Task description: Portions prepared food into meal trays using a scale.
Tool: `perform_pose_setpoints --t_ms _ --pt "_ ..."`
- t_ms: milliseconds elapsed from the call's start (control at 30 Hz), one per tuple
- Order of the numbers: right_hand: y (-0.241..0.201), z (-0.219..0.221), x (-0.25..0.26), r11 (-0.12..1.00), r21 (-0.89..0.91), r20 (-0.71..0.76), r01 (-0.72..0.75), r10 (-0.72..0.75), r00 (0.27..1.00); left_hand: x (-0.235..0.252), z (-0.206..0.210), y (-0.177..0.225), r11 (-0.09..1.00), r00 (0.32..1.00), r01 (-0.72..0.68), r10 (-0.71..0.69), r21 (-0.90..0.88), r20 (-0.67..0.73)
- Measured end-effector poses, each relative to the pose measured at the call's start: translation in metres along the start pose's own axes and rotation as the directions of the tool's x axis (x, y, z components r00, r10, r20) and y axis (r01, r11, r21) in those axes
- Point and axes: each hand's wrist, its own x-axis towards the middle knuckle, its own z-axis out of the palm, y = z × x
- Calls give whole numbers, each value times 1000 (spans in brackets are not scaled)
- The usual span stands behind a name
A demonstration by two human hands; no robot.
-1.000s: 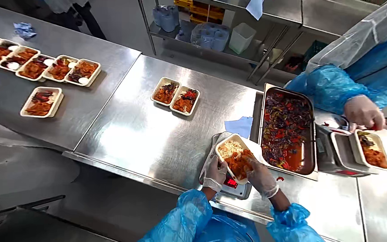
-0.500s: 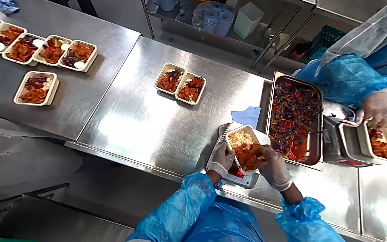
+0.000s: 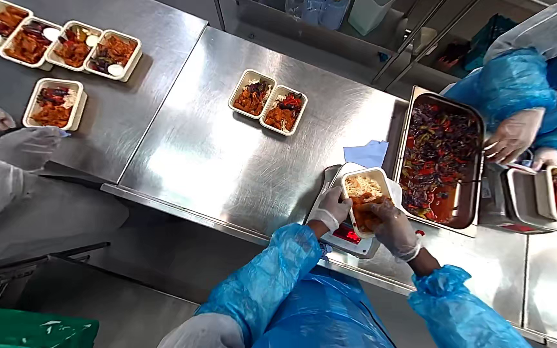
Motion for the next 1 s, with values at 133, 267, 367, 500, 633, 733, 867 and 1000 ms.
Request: perform_pose_setpoints --t_ms 133,267,367,500,633,733,867,1000 --pt "-9 -28 2 999 37 4 -17 17 1000 8 -23 -4 995 998 -64 64 76 -3" --pt "-11 -54 -16 979 163 -81 -119 134 988 -70 -33 -27 913 995 -97 80 397 59" --pt "-5 -53 -29 953 257 -94 -162 191 977 -84 17 -88 710 935 -183 -87 680 342" --pt "3 -43 -36 929 314 -64 -194 225 972 -73 65 -101 567 902 -182 -229 804 366" --pt "18 -48 -43 925 355 -66 -134 168 984 -69 77 -87 618 925 -48 -269 785 268" --pt "31 -59 -50 921 382 -108 -80 131 985 -78 61 -82 742 957 48 -227 669 183" --pt "48 -68 -64 898 439 -144 -41 116 983 -104 32 -57 958 992 124 -125 258 -12" --pt "63 -68 -74 874 486 -141 -19 100 985 -114 14 -2 993 981 -59 77 104 -176"
